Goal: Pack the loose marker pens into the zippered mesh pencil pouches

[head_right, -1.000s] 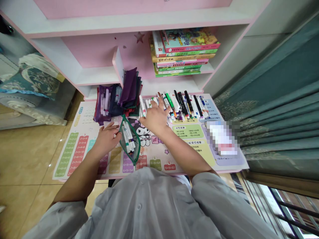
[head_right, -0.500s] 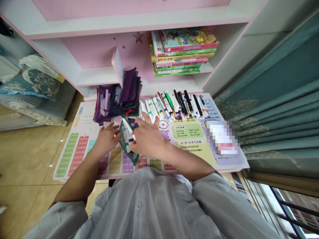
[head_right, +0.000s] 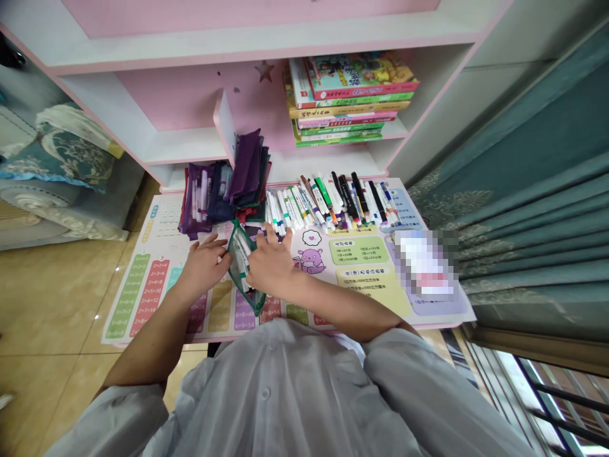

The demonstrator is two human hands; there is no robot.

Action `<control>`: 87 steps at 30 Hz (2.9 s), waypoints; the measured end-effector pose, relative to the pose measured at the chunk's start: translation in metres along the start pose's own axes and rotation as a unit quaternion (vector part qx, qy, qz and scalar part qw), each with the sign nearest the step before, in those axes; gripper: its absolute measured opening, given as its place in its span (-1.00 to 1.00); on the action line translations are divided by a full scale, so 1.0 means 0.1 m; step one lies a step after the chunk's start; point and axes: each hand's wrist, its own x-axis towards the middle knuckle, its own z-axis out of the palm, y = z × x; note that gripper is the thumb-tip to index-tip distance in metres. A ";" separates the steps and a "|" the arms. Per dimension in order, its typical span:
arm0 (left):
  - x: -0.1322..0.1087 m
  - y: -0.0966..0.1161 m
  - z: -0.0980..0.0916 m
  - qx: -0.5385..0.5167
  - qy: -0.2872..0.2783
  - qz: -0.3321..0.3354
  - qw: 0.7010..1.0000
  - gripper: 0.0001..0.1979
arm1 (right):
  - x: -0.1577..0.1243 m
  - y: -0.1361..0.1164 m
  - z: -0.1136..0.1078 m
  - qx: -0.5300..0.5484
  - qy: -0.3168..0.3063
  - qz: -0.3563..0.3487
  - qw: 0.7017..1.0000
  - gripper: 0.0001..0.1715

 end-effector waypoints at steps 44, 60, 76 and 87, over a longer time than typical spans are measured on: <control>0.00 -0.01 0.01 -0.003 -0.005 -0.007 1.000 -0.65 | 0.70 1.02 0.17 -0.007 0.105 0.273 0.956 -0.60; 0.01 -0.01 0.01 -0.004 -0.007 -0.002 1.000 -0.64 | 0.09 0.38 -0.36 0.089 0.111 0.103 0.984 -0.80; 0.01 -0.04 0.07 0.005 0.015 0.009 1.000 -0.66 | 0.06 0.01 0.14 0.022 0.070 -0.021 0.997 -0.67; 0.01 -0.06 0.09 0.020 0.045 0.019 0.999 -0.68 | 0.14 0.04 0.19 0.044 0.070 -0.009 0.997 -0.74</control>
